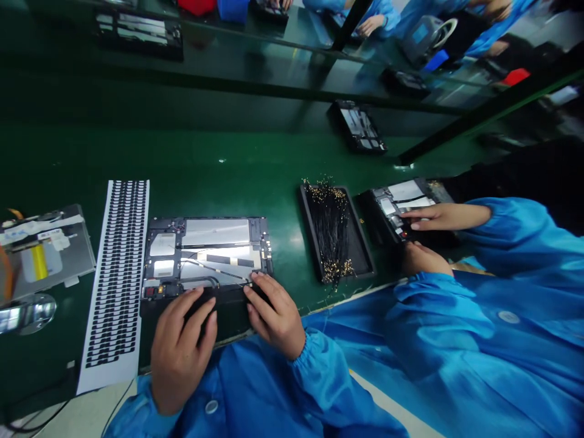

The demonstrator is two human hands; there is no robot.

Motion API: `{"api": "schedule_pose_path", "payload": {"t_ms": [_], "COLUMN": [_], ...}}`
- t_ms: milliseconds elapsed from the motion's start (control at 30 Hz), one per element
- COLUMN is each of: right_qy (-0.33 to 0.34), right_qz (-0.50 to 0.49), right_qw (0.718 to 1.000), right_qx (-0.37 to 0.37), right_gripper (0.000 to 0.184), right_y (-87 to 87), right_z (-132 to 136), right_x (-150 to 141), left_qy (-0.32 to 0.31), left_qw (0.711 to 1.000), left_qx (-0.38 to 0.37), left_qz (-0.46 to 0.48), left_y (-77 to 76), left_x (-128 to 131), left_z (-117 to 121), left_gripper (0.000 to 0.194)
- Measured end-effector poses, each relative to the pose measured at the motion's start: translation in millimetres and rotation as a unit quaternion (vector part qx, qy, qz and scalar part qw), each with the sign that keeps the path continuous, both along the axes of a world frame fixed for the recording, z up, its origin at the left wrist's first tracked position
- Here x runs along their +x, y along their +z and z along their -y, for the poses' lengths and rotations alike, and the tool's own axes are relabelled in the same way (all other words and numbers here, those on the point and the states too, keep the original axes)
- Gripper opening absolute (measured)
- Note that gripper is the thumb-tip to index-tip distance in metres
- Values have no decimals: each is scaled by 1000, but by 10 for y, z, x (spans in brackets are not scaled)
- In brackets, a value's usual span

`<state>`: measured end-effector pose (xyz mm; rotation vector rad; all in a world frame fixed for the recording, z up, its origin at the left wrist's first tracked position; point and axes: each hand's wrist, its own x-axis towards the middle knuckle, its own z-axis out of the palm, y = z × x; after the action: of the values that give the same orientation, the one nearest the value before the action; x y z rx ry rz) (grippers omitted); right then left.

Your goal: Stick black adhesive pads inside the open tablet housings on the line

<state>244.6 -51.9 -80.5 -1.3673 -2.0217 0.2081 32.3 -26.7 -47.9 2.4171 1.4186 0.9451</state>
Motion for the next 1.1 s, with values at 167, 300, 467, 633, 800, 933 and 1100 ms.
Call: {"api": "schedule_pose_path", "payload": {"t_ms": [167,300,467,633,800,933,1100], "right_qy": [-10,-21,-43,-45,-51,-46,-48], "right_qz": [42,20,17,40,44,53,62], "right_qw": [999,1000,998,997,996,996,996], "right_qx": [2,-1,33,48,55,45,42], "right_gripper": [50,54,59,59,60,60,56], "right_y": [16,-15,-76,-88,-82,-81,-71], "right_z": [-10,50,122,102,97,98,82], "right_x": [-52,-38,-17,-49,-72,-88,-114], "left_qy": [42,69,109,136,139,133,125], "left_qw": [999,998,994,991,990,991,992], "left_qx": [-8,2,0,-11,-16,-18,-18], "left_qz": [-5,1,4,-4,-9,-12,-6], "left_y": [73,87,115,98,84,63,49], "left_x": [-242,-340,-484,-614,-642,-641,-625], "left_z": [126,130,120,119,136,141,107], "left_gripper": [36,35,31,31,32,31,30]}}
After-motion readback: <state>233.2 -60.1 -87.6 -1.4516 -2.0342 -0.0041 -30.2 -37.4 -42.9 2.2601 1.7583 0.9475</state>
